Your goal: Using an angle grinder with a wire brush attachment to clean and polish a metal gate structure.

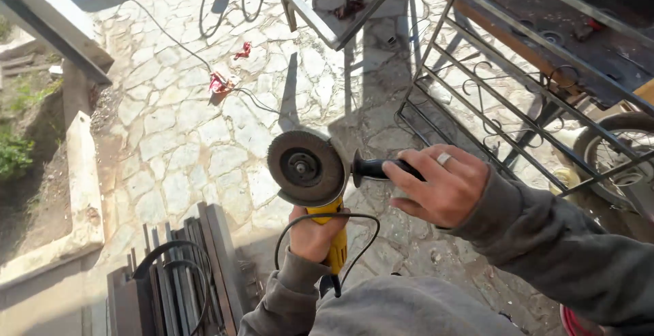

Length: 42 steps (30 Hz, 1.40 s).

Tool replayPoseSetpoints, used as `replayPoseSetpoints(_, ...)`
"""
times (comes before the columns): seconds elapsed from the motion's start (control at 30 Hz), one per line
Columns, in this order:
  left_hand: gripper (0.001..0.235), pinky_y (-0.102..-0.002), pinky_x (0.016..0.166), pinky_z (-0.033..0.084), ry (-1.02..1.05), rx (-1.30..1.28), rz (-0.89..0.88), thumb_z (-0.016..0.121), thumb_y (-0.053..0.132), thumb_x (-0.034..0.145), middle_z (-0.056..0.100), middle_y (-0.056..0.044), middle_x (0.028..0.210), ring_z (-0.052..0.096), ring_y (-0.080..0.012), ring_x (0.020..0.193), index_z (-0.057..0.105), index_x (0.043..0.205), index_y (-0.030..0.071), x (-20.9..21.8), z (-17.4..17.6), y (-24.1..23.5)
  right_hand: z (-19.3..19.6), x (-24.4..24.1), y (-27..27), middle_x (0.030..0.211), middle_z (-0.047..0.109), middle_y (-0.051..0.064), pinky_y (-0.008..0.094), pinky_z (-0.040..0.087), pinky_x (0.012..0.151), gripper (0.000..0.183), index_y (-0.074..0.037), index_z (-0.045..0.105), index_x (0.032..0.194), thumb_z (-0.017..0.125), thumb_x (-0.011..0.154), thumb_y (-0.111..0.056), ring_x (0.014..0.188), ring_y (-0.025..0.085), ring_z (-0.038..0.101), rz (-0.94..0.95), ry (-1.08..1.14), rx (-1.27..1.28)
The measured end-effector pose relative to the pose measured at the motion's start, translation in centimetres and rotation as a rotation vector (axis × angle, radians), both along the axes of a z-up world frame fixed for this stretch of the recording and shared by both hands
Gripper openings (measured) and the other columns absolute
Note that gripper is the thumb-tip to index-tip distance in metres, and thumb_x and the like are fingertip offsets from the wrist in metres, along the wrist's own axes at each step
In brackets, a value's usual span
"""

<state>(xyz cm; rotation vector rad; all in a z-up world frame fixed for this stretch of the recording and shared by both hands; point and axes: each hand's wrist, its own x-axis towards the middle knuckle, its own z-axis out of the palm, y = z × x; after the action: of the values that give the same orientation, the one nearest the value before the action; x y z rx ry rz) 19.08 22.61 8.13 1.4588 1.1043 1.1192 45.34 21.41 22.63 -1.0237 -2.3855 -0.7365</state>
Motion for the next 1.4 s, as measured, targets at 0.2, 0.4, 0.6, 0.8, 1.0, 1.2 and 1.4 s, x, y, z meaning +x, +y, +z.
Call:
replayPoseSetpoints(0.2,0.041,-0.035,0.088,0.059,-0.130,0.117,-0.062,0.083,0.005,0.074,0.076,-0.011,0.109,0.072,-0.0189,0.098,0.070,0.112,0.000,-2.1,2.3,3.5,-6.8,5.9,1.3,0.090,0.070,0.008,0.031,0.060,0.066,0.048,-0.012,0.073,0.126,0.048,0.108,-0.048,0.074,0.019,0.067,-0.290,0.788,-1.168)
replayPoseSetpoints(0.4,0.042,-0.037,0.095,0.059,-0.124,0.130,-0.163,0.083,0.003,0.074,0.076,-0.013,0.115,0.073,-0.0215,0.107,0.071,0.115,-0.002,-5.2,1.9,5.2,0.0,-0.4,1.0,0.124,0.040,0.014,0.038,0.044,0.093,0.050,-0.002,0.037,0.144,0.050,0.109,-0.036,0.110,0.027,0.045,0.169,0.598,-0.774)
replayPoseSetpoints(0.6,0.049,-0.036,0.098,0.056,-0.265,0.119,-0.213,0.081,0.003,0.073,0.072,-0.012,0.120,0.069,-0.0208,0.112,0.067,0.120,-0.001,-8.6,3.3,5.8,0.1,-5.0,2.0,0.124,0.054,0.012,0.037,0.062,0.093,0.076,-0.005,0.035,0.149,0.065,0.097,-0.054,0.119,0.026,0.058,0.181,0.930,-0.921)
replayPoseSetpoints(0.8,0.044,-0.038,0.091,0.061,-0.223,0.125,-0.195,0.082,0.003,0.074,0.075,-0.012,0.115,0.073,-0.0210,0.105,0.070,0.116,-0.002,-12.0,2.9,6.4,-2.0,-6.1,2.8,0.093,0.059,0.006,0.044,0.054,0.075,0.061,-0.013,0.059,0.147,0.066,0.099,-0.051,0.074,0.027,0.053,-0.376,0.849,-1.090)
replayPoseSetpoints(1.0,0.041,-0.037,0.088,0.062,-0.280,0.029,-0.082,0.082,0.003,0.076,0.074,-0.012,0.111,0.073,-0.0202,0.100,0.069,0.115,-0.002,-13.7,2.2,6.3,-5.0,-5.6,5.3,0.081,0.063,0.010,0.045,0.062,0.087,0.057,0.001,0.059,0.142,0.058,0.111,-0.047,0.068,0.021,0.064,0.232,1.278,-1.377)
replayPoseSetpoints(1.2,0.041,-0.038,0.087,0.064,-0.248,0.065,0.001,0.082,0.005,0.078,0.076,-0.011,0.109,0.075,-0.0204,0.099,0.069,0.116,-0.001,-13.7,3.0,4.8,0.9,-9.4,7.3,0.095,0.070,0.010,0.035,0.062,0.079,0.056,-0.005,0.044,0.143,0.046,0.094,-0.031,0.087,0.017,0.073,0.131,0.930,-1.184)
replayPoseSetpoints(1.4,0.043,-0.038,0.089,0.063,-0.158,0.163,0.061,0.082,0.006,0.079,0.074,-0.012,0.115,0.074,-0.0194,0.104,0.068,0.119,-0.001,-13.1,4.2,3.2,-0.4,-9.2,9.0,0.126,0.053,0.012,0.038,0.057,0.092,0.063,0.001,0.032,0.147,0.064,0.101,-0.030,0.112,0.021,0.062,0.494,1.002,-1.044)
